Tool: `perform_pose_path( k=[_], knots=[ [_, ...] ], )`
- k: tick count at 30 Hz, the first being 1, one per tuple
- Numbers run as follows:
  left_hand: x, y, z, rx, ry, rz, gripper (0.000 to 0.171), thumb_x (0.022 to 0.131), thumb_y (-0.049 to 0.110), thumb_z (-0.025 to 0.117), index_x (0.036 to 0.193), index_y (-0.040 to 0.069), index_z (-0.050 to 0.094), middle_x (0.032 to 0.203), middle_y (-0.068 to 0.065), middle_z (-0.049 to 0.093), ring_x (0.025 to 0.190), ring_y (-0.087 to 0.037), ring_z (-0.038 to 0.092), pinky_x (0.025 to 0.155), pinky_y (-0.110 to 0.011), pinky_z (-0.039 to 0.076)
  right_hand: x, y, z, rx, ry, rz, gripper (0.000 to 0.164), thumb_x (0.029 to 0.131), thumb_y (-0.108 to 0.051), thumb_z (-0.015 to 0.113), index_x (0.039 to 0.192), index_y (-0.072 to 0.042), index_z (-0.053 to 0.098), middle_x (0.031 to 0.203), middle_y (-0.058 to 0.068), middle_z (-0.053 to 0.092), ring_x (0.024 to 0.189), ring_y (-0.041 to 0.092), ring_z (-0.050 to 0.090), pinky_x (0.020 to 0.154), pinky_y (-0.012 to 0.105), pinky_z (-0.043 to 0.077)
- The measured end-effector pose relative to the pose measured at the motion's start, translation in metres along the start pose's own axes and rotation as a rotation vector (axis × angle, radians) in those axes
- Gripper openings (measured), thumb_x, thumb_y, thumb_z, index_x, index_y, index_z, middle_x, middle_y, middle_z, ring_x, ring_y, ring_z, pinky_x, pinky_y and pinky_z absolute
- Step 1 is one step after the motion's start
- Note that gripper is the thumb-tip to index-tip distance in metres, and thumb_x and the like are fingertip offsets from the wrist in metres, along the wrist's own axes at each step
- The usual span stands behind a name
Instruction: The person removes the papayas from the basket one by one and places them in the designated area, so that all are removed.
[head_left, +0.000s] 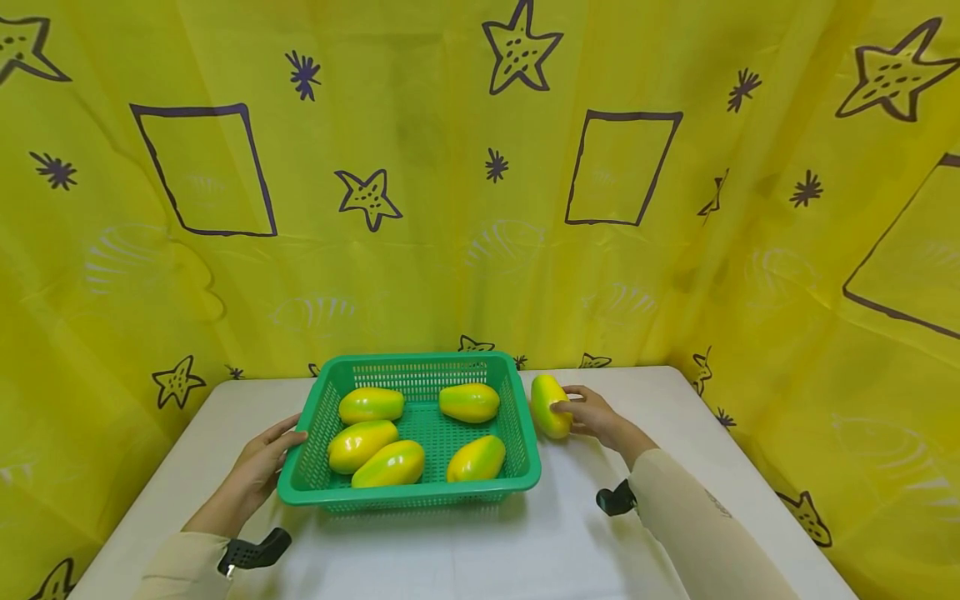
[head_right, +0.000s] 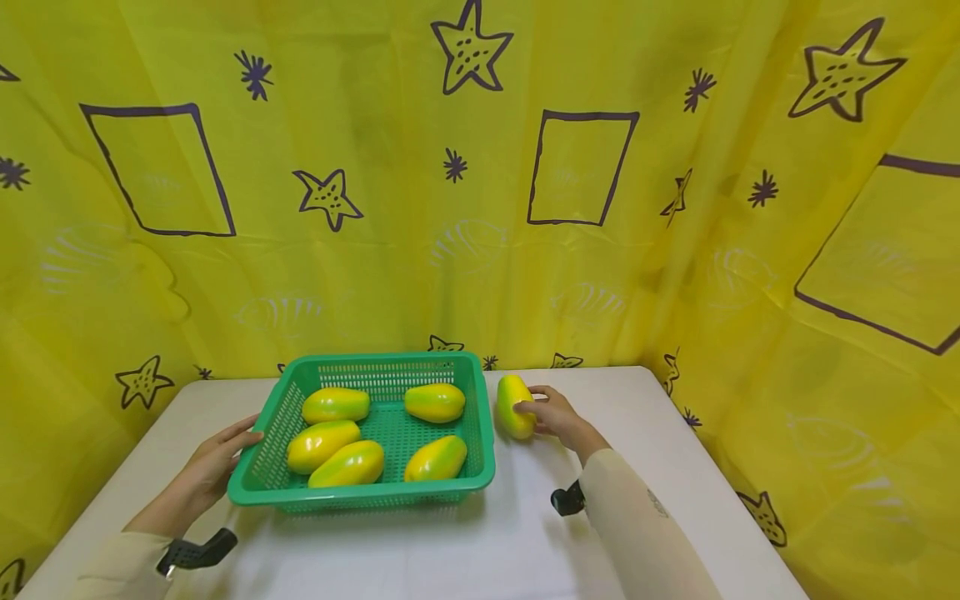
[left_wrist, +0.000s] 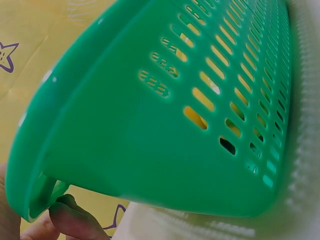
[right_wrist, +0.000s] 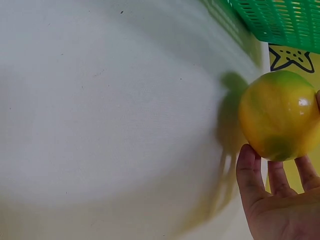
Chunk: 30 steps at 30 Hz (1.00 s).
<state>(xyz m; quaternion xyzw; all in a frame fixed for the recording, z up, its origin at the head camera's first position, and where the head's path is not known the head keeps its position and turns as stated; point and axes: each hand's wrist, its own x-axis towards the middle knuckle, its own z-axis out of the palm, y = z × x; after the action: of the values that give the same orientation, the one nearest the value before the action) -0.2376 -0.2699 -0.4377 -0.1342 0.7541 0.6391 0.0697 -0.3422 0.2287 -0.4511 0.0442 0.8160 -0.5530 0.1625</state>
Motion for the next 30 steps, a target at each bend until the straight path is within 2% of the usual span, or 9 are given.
perform_pose_path(
  k=[11,20,30],
  knots=[
    [-0.0008,-0.0001,0.0010,0.001,0.008,0.008,0.070,0.100,0.028,0.055,0.156,0.003,0.022,0.151,-0.032,0.031,0.091,-0.006,0.063,0.079,-0.030,0.058,-0.0026,0.0029,0.0012,-0.002,0.000,0.019,0.071,0.093,-0.028,0.064,0.149,-0.002,0.030,0.145,0.029,0.036,0.125,0.043,0.046,0.103,0.048,0.046],
    [-0.0014,0.0007,0.0014,0.006,0.012,0.008,0.070,0.100,0.028,0.055,0.156,0.003,0.021,0.152,-0.032,0.030,0.091,-0.005,0.061,0.079,-0.028,0.058,-0.0061,0.0001,-0.0016,-0.016,-0.019,0.007,0.079,0.090,-0.036,0.067,0.149,-0.001,0.028,0.142,0.030,0.037,0.119,0.041,0.050,0.099,0.041,0.051],
    [-0.0015,0.0001,0.0016,0.004,0.010,0.006,0.070,0.100,0.028,0.055,0.156,0.003,0.022,0.152,-0.032,0.029,0.091,-0.005,0.062,0.080,-0.029,0.058,-0.0008,0.0048,0.0012,0.022,0.002,0.070,0.070,0.095,-0.031,0.062,0.150,-0.005,0.028,0.143,0.028,0.037,0.122,0.040,0.048,0.100,0.045,0.049]
  ],
)
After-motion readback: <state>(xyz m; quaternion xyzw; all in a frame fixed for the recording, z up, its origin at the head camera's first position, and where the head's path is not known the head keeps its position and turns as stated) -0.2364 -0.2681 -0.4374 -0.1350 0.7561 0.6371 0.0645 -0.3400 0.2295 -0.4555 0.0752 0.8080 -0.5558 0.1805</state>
